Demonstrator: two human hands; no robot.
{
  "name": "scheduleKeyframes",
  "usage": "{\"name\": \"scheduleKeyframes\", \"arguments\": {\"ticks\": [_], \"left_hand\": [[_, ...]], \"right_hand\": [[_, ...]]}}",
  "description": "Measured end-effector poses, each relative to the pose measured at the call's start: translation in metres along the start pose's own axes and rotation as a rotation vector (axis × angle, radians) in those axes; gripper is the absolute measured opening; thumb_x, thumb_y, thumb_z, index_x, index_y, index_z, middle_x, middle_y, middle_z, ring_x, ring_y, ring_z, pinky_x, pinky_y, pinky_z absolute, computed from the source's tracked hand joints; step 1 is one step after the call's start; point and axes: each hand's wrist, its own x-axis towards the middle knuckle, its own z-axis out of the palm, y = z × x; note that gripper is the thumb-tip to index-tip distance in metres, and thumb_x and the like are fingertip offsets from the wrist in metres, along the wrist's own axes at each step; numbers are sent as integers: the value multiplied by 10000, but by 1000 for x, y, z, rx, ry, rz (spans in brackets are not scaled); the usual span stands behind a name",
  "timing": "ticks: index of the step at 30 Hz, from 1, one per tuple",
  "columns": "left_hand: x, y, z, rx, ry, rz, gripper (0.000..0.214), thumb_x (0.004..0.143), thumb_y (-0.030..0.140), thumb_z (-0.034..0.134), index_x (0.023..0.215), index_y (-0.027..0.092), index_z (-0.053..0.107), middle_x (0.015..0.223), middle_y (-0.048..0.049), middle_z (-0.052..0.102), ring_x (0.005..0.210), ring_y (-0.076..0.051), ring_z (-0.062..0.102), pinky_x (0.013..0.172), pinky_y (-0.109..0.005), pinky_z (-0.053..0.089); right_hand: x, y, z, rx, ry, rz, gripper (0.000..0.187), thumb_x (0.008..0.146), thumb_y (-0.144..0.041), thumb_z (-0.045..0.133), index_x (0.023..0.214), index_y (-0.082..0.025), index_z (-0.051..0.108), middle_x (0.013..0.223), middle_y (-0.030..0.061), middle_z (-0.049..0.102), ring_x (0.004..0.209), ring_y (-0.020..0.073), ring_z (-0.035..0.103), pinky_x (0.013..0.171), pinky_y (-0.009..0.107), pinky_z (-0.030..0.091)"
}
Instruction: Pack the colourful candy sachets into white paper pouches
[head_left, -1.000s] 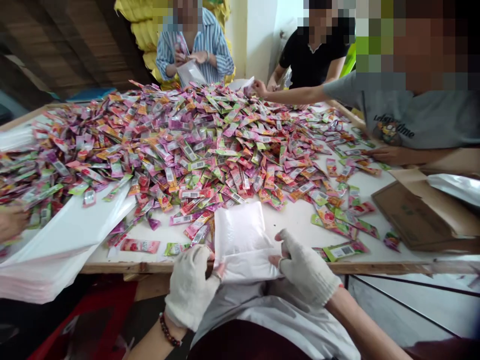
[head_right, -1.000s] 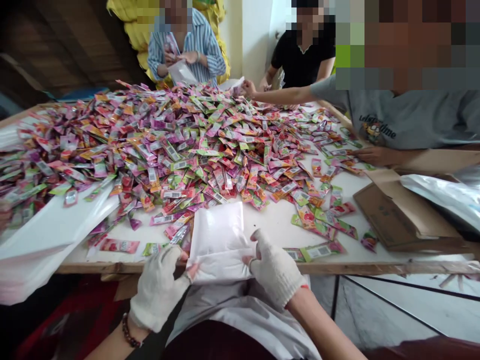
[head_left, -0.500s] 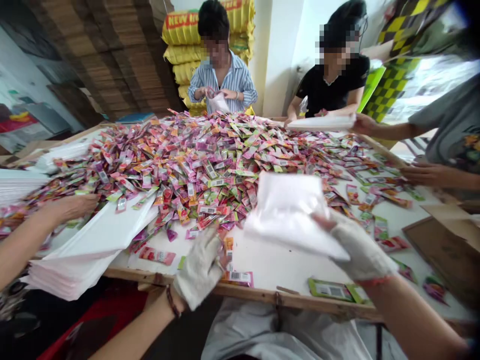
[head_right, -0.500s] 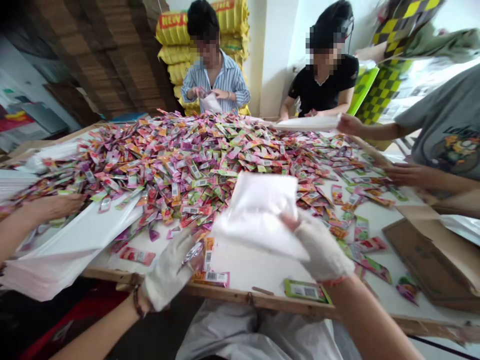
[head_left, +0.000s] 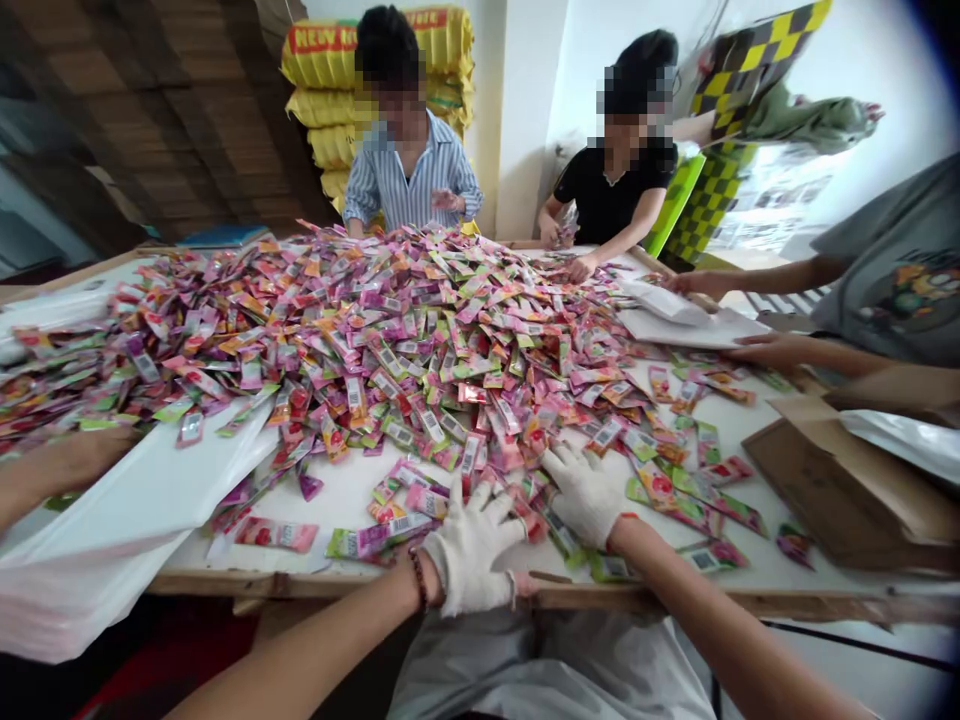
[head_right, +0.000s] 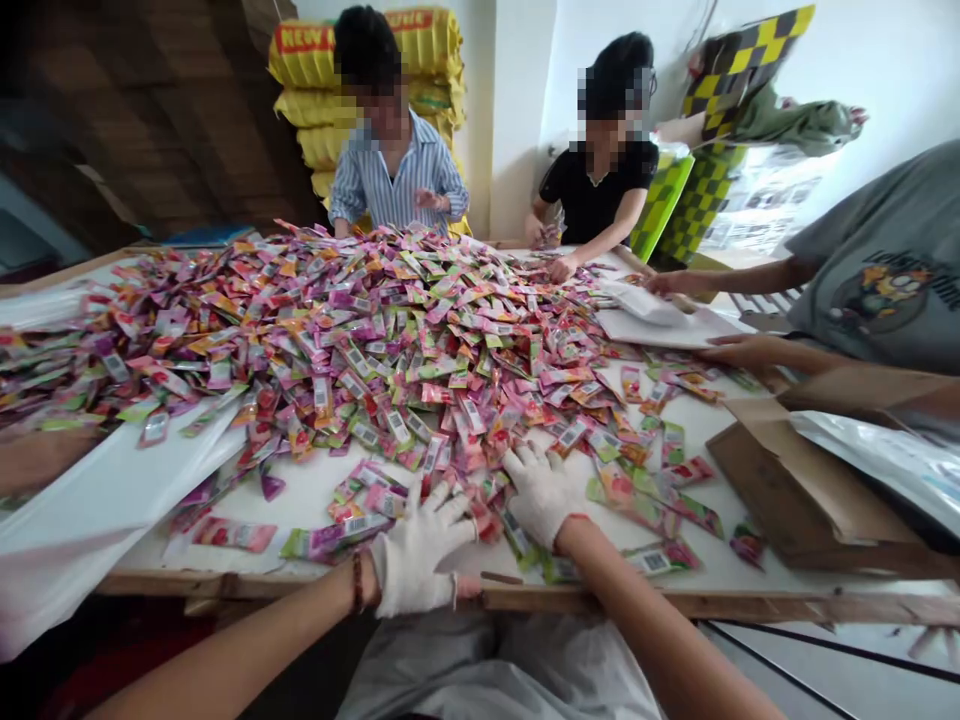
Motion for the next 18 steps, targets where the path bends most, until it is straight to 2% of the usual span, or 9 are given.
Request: {"name": "scheduleKeyframes", "arguments": {"ticks": [2, 4, 7, 9, 10, 12, 15, 16, 18], "left_hand": [[-11, 7, -3, -55, 68, 51, 640, 814, 663, 502, 1355, 320, 502, 1484, -97, 421, 1360, -377, 351, 1085, -701, 137], [-22, 1, -9, -121, 215, 36, 484, 870, 521, 530, 1277, 264, 582, 1427, -107, 491, 1304, -314, 444, 1107, -601, 254], [-30, -21, -17, -190, 454, -27, 254, 901, 298, 538, 1090, 208, 681, 1304, -91, 597, 1176, -222, 555, 1028, -404, 433], [-26, -31, -23, -188, 501, -24, 220, 887, 188, 524, 1025, 207, 694, 1203, -64, 652, 1099, -188, 592, 966, -335, 475], [-20, -32, -25, -169, 480, 6, 234, 876, 148, 514, 1016, 207, 692, 1160, -55, 668, 1068, -180, 603, 951, -321, 479], [-2, -28, -28, -104, 383, 112, 267, 850, 116, 512, 1038, 211, 676, 1102, -47, 677, 1016, -178, 611, 916, -311, 485], [32, -15, -24, 33, 195, 273, 262, 794, 185, 583, 1043, 221, 655, 1048, -55, 656, 942, -209, 603, 832, -339, 496], [42, -11, -21, 63, 147, 302, 254, 772, 206, 602, 1020, 223, 657, 1037, -58, 649, 923, -219, 599, 815, -349, 495], [56, -6, -16, 57, 112, 296, 198, 758, 199, 591, 944, 209, 659, 1011, -62, 643, 905, -221, 597, 820, -355, 489]], "right_hand": [[-26, 11, -1, -26, -36, -73, 583, 827, -186, 484, 1409, -205, 455, 1456, 135, 427, 1360, 319, 326, 1109, 508, 214], [-48, 29, -9, -11, -36, -92, 557, 825, -204, 495, 1381, -226, 493, 1432, 129, 451, 1334, 318, 370, 1088, 486, 277], [-69, 51, -26, 78, 118, -17, 516, 809, -250, 539, 1325, -242, 534, 1382, 115, 481, 1261, 295, 458, 1003, 405, 405], [-74, 48, -38, 173, 249, 29, 424, 822, -258, 530, 1243, -235, 571, 1287, 107, 541, 1155, 263, 536, 915, 350, 460], [-74, 40, -43, 232, 274, 21, 350, 836, -250, 513, 1176, -232, 594, 1200, 96, 583, 1075, 240, 573, 868, 324, 473], [-69, 18, -50, 326, 241, -53, 195, 865, -226, 473, 990, -224, 622, 985, 63, 628, 896, 194, 601, 779, 277, 472], [-50, -13, -52, 301, 179, -106, 163, 878, -199, 443, 814, -213, 592, 842, 42, 610, 784, 166, 572, 721, 252, 431], [-42, -18, -51, 263, 178, -69, 159, 875, -197, 444, 813, -211, 590, 852, 45, 615, 789, 166, 572, 719, 253, 418], [-23, -20, -48, 207, 159, 93, 147, 883, -268, 464, 885, -211, 599, 882, 56, 635, 796, 176, 585, 695, 260, 402]]}}
